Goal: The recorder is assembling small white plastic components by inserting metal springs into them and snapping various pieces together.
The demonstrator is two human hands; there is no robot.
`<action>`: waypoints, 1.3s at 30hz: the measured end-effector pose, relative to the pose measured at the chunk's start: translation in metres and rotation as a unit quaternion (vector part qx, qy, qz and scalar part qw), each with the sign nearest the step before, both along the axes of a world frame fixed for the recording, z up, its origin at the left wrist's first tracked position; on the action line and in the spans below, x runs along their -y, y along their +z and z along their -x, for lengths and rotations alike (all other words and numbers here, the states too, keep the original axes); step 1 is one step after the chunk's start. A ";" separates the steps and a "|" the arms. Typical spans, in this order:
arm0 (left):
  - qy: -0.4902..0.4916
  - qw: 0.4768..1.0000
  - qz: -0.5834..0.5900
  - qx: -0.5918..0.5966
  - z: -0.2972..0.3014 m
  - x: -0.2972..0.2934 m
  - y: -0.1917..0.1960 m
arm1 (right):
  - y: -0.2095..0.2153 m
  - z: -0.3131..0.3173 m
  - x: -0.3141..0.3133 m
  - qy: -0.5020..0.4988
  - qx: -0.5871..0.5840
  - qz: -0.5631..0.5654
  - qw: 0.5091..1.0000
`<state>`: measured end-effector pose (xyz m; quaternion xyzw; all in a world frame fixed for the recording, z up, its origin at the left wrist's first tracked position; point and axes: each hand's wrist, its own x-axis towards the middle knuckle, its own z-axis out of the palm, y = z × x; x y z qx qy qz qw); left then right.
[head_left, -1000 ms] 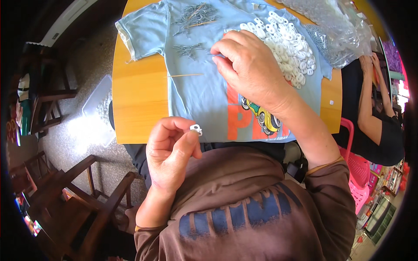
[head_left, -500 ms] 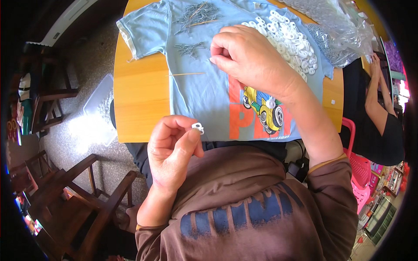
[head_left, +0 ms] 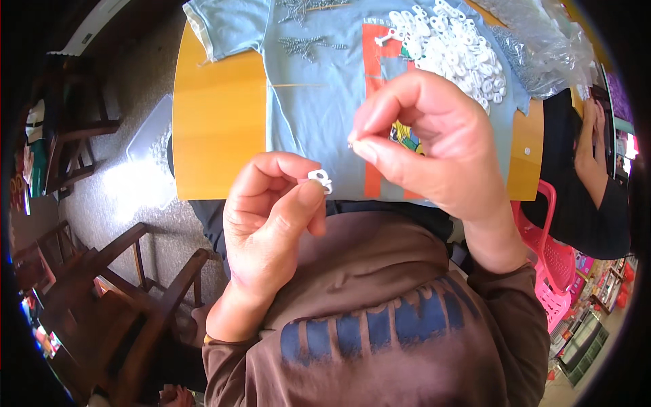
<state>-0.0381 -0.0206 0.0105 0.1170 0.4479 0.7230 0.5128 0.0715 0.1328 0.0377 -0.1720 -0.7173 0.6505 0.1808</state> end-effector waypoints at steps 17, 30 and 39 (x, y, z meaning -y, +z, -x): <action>-0.017 0.999 -0.028 -0.021 -0.009 0.000 0.003 | 0.004 -0.012 0.018 0.016 0.029 0.060 0.998; -0.019 0.999 -0.023 -0.027 -0.008 0.000 0.001 | 0.005 -0.010 0.018 0.021 0.022 0.003 1.000; -0.009 0.993 -0.026 -0.115 -0.010 0.002 -0.004 | 0.005 -0.011 0.019 0.036 0.026 -0.114 0.992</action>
